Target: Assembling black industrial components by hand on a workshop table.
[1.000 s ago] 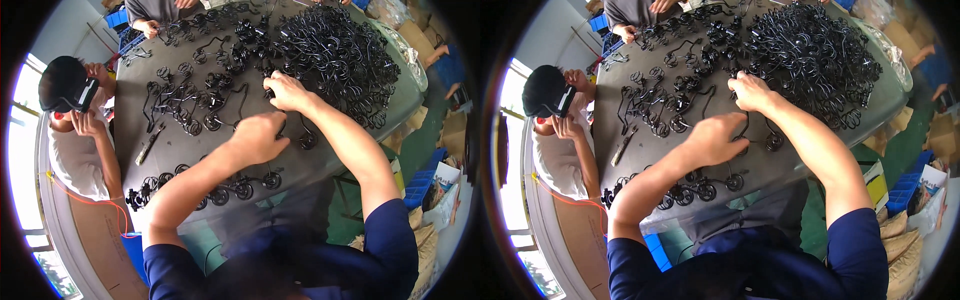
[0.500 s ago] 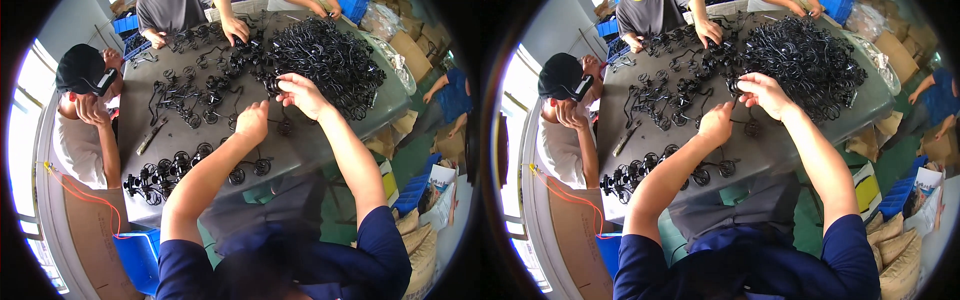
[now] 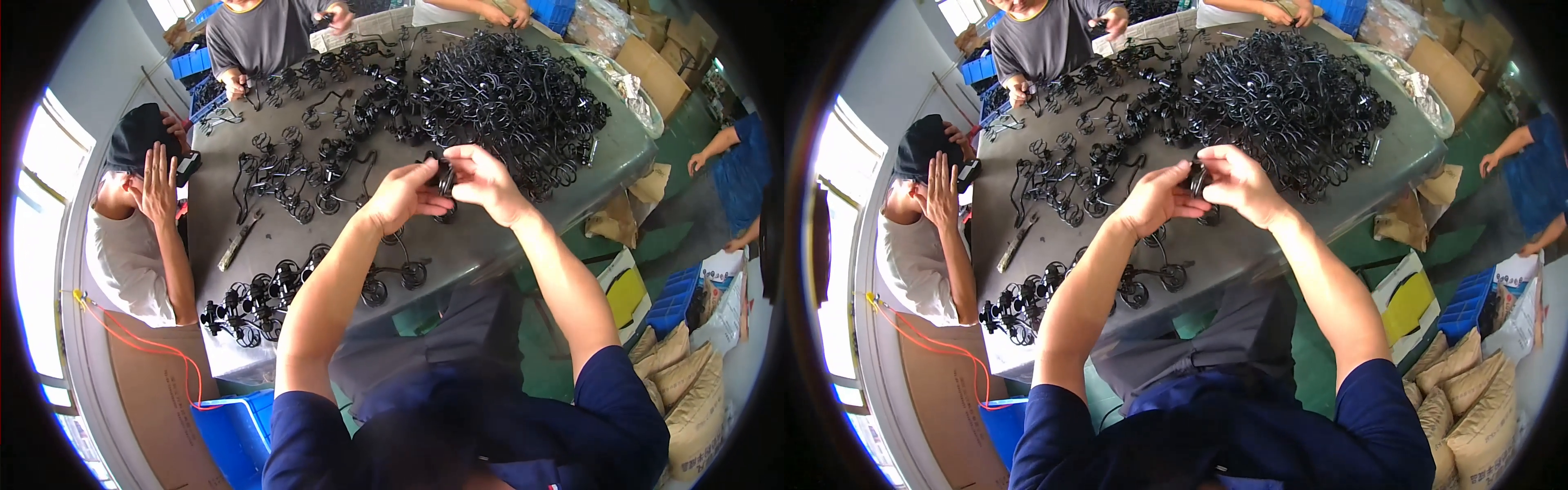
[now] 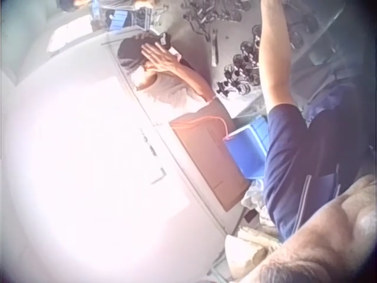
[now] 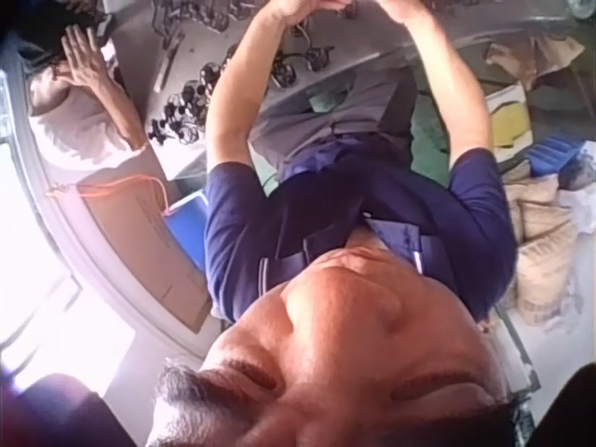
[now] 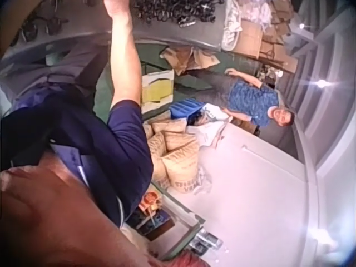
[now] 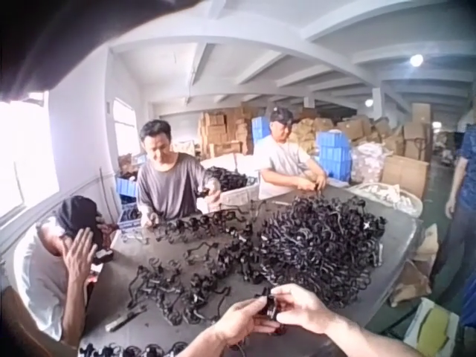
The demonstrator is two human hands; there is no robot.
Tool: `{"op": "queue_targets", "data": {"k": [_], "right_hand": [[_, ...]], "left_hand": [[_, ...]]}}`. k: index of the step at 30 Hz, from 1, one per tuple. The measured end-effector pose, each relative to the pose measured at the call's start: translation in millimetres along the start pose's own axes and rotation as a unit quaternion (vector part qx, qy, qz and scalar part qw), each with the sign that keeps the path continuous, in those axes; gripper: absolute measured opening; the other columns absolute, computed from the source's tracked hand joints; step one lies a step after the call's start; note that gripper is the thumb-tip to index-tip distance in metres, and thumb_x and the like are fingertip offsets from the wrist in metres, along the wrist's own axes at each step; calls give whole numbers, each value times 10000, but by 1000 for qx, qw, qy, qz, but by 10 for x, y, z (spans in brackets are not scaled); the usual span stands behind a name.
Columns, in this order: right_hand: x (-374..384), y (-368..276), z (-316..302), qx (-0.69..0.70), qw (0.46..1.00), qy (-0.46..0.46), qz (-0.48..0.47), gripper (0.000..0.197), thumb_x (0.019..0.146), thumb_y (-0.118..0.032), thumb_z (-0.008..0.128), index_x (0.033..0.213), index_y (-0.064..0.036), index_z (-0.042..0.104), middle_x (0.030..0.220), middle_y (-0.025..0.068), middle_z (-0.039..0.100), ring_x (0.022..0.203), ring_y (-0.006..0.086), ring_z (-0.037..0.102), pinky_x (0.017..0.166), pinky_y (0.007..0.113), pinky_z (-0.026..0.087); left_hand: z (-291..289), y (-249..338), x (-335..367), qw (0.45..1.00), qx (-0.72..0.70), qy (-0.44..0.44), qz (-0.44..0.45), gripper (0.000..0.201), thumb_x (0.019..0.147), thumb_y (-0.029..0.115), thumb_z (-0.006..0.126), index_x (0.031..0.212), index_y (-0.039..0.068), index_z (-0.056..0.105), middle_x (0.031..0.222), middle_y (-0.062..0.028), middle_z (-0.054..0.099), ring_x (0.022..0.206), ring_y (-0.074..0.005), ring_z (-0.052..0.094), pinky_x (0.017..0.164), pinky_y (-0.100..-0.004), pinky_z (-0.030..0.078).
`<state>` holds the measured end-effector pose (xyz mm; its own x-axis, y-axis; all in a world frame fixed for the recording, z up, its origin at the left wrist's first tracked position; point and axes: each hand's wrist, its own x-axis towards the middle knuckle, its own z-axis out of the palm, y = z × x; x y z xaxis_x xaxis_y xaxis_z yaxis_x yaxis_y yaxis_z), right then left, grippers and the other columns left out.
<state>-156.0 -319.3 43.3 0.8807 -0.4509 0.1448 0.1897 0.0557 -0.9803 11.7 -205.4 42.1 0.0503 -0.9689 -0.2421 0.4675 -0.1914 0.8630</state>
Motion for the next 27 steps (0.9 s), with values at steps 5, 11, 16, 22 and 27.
{"op": "queue_targets", "data": {"k": [5,11,16,22,27], "right_hand": [[-87,414,95,-132,972,137,-136,347,929,-30,575,1269,-3,512,1167,146,611,998,185,640,870,293,538],[-316,468,110,73,981,170,59,217,974,-215,577,1078,-24,580,841,79,640,680,145,635,592,286,555],[-326,537,182,92,972,213,43,276,972,-250,583,1114,-14,584,900,78,653,714,143,638,607,282,562],[-309,742,315,160,948,274,-25,284,987,-236,548,1176,-31,600,1043,60,634,881,131,614,751,299,527],[-431,484,150,258,950,169,46,311,986,-203,540,1244,-31,568,997,60,648,827,142,628,666,319,542]], "left_hand": [[-8,-164,-10,991,103,80,23,350,890,124,660,1154,-75,546,1006,-139,627,790,-183,667,689,-290,585],[113,-215,9,979,111,115,130,360,879,102,672,1136,-100,520,991,-126,605,783,-146,644,680,-264,576],[129,-301,11,948,246,128,157,375,844,123,704,1111,-68,524,961,-167,627,778,-216,664,654,-318,556],[346,-389,-143,780,510,89,351,547,780,98,733,1263,-29,508,1082,-182,633,904,-252,653,782,-316,545],[238,-376,-102,911,322,58,250,569,858,113,712,1332,-50,443,1229,-152,567,982,-165,593,796,-294,542]]}}
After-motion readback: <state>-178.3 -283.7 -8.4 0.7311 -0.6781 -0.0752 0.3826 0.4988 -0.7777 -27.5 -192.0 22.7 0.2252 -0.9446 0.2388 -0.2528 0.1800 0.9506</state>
